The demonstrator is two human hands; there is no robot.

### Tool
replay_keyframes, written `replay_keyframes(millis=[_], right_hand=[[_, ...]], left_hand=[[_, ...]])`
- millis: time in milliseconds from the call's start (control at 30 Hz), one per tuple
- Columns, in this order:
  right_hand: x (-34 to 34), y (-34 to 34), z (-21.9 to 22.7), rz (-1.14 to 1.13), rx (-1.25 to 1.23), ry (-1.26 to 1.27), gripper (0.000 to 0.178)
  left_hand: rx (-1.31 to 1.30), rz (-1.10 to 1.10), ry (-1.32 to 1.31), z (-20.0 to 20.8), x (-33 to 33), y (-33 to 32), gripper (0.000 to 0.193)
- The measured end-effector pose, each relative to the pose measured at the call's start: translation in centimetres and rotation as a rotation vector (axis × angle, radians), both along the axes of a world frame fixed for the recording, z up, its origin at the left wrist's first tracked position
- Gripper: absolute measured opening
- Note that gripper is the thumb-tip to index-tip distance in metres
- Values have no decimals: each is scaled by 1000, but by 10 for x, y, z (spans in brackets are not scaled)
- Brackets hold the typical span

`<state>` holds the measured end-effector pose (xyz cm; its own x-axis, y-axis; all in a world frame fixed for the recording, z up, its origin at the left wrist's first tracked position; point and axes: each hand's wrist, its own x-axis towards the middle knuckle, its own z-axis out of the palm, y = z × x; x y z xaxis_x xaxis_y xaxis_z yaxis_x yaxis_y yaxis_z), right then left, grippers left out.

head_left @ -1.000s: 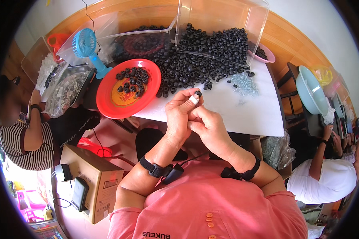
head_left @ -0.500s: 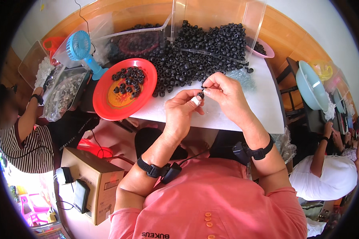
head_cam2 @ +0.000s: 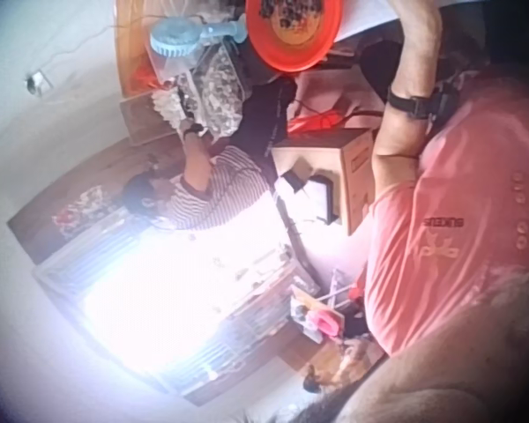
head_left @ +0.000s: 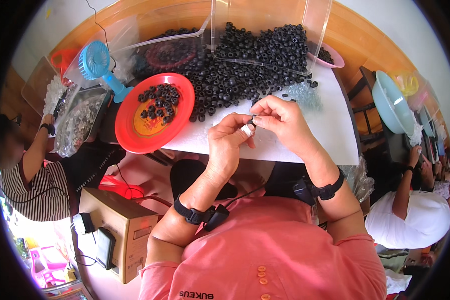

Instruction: Manually assembling small black plastic components by hand at a workstation.

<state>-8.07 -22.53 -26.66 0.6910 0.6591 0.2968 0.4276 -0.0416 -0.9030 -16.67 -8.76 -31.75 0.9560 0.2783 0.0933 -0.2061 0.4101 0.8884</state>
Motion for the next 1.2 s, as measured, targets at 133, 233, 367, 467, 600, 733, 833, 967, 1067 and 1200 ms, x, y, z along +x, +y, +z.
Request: replay_keyframes(millis=[133,233,367,467,600,733,833,967,1067,1200], right_hand=[[-2,-4,2,-8,-23,-103,6],[1,-6,-8,-7,73,-40,4],[1,-9,-11,8,153,201,6],[-1,-12,-9,-19,109,288,7],[-5,-13,-9,-25,132,287,7],[-3,-13,-10,-5,164,289,5],[-5,-12,-7,30,186,318,4],[-4,-11,-7,-22,121,284,4],[-3,-11,-6,-29,46,281,5],[-4,-6,-25,-71,60,134,8]], left_hand=[[16,18,4,3,-1,-1,14],[-36,-7,9,6,-1,0,14],[-67,-25,59,11,0,1,15],[-76,-33,68,13,0,1,15],[-55,-48,65,10,2,2,16],[-36,-47,75,10,1,0,16],[-9,-37,83,10,-1,-1,15],[15,-18,69,9,-2,-2,14],[16,-16,65,9,-1,-2,14],[-10,-9,60,6,1,-2,14]])
